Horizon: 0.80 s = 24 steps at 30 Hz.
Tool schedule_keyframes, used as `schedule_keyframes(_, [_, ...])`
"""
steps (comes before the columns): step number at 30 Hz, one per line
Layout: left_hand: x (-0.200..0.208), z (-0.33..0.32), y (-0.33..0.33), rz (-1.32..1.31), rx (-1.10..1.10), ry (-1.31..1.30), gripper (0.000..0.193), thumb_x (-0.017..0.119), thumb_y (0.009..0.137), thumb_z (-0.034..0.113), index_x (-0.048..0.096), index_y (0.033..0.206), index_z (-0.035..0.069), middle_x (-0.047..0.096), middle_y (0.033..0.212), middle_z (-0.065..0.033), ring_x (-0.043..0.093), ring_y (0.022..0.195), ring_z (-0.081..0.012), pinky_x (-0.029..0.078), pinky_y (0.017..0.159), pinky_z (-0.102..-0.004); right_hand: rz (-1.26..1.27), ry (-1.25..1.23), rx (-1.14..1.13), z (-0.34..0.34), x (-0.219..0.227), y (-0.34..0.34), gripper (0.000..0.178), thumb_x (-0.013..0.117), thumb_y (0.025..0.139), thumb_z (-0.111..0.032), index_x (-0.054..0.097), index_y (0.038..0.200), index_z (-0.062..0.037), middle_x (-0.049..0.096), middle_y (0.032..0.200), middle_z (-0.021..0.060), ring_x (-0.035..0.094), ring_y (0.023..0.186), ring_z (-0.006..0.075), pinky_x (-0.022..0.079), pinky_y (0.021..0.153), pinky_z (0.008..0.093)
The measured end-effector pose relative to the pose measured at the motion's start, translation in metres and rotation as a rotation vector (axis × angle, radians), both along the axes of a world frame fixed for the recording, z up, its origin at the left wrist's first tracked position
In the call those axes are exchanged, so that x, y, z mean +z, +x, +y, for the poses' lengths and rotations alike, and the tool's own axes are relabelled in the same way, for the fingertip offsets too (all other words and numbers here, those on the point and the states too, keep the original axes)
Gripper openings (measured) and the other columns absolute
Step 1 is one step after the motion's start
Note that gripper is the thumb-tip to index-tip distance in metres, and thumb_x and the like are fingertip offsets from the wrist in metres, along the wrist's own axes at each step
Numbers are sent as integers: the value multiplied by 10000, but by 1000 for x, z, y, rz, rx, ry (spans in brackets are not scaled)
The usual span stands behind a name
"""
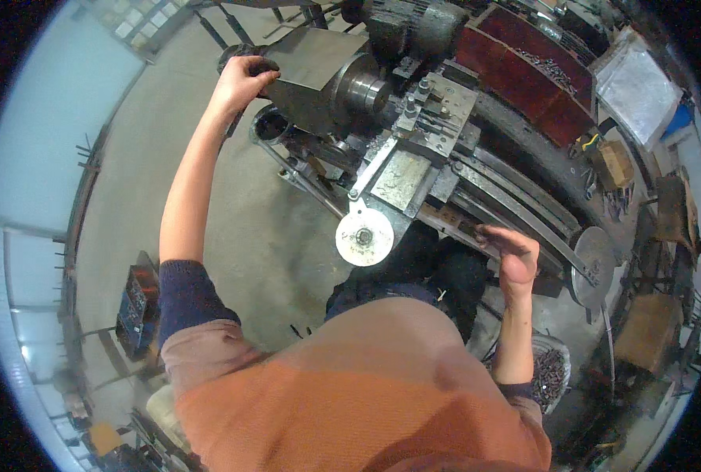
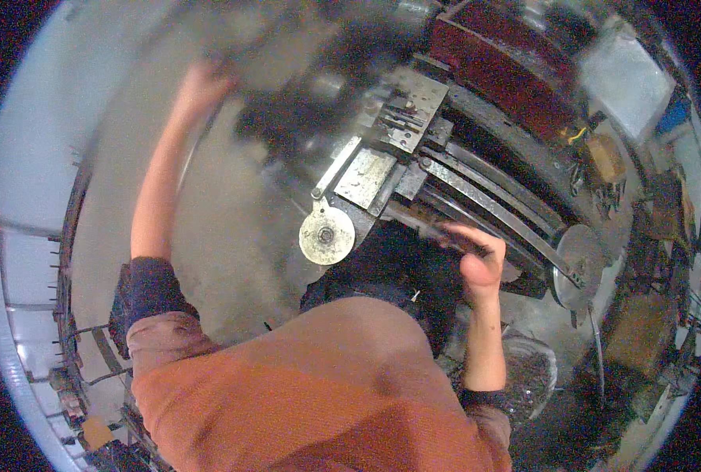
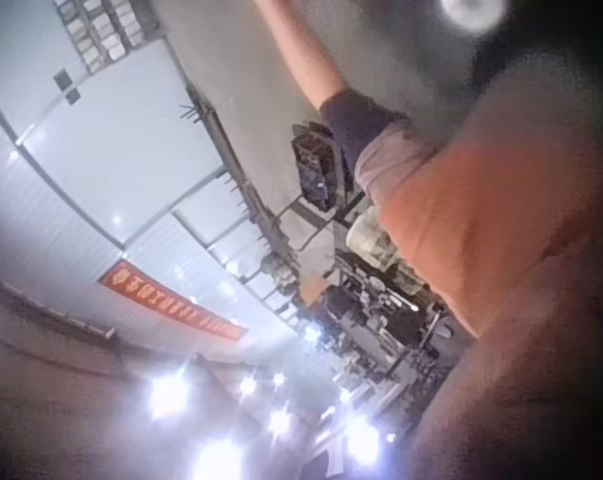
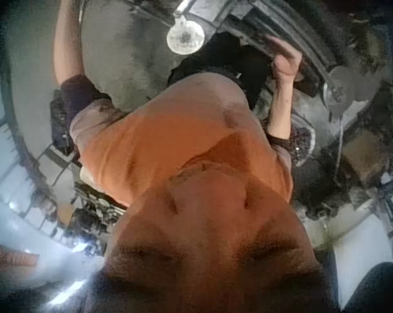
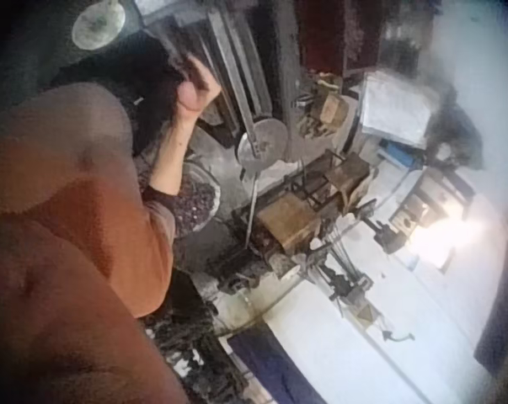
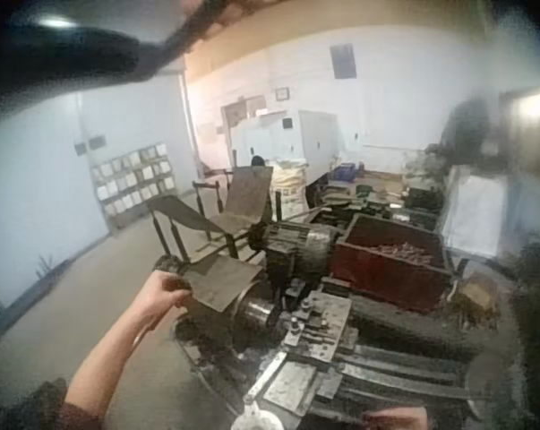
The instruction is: The person operates a metal turning machine, repeatedly loading small cylindrical metal pieces into the chuck, adjusting controls, and removing the finished pieces. The person places the processed pieces into a nearby container.
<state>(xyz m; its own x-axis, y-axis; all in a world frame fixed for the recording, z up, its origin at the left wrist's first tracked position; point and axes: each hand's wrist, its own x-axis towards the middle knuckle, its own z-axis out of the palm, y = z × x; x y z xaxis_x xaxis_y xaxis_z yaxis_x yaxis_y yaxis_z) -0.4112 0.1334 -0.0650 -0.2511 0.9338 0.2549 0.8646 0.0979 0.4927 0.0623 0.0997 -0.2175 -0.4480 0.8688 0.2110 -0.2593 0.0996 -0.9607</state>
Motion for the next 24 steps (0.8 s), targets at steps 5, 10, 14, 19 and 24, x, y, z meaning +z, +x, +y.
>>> schedule_keyframes(5, [-23, 35, -29, 349, 31, -45, 260, 632, 720, 134, 634, 944, 3, 643, 802, -167, 633, 740, -268, 492, 693, -347, -47, -24, -86, -2, -1, 5, 474, 636, 706, -329, 619, 973, 62, 641, 937, 144, 614, 817, 199, 475, 751, 293])
schedule_keyframes(10, [-33, 50, -29, 369, 4, -67, 300, 636, 697, 153, 633, 973, 37, 640, 845, -174, 621, 821, -298, 478, 747, -363, -72, -39, -127, -3, -2, 12, 466, 633, 683, -322, 629, 960, 53, 644, 922, 131, 612, 804, 187, 470, 757, 286])
schedule_keyframes(14, [-39, 56, -35, 304, 40, -96, 408, 644, 689, 163, 585, 1079, 57, 637, 878, -166, 617, 839, -287, 475, 763, -359, -83, -84, -114, -3, -11, 21, 680, 689, 636, -491, 604, 988, 83, 630, 963, 148, 608, 867, 218, 460, 802, 317])
schedule_keyframes(19, [-29, 33, -47, 301, 72, -21, 531, 667, 673, 176, 516, 1153, 4, 621, 914, -179, 618, 808, -259, 484, 704, -347, -94, -126, -156, -3, -16, 27, 605, 672, 650, -432, 613, 982, 71, 636, 932, 140, 611, 825, 206, 474, 755, 305])
schedule_keyframes(24, [-29, -4, -73, 207, 102, -90, 389, 644, 717, 97, 563, 1079, -18, 626, 761, -122, 571, 536, -141, 452, 546, -289, 9, -135, -164, -4, -23, 29, 508, 641, 678, -361, 628, 962, 61, 644, 871, 129, 611, 772, 187, 472, 733, 284])
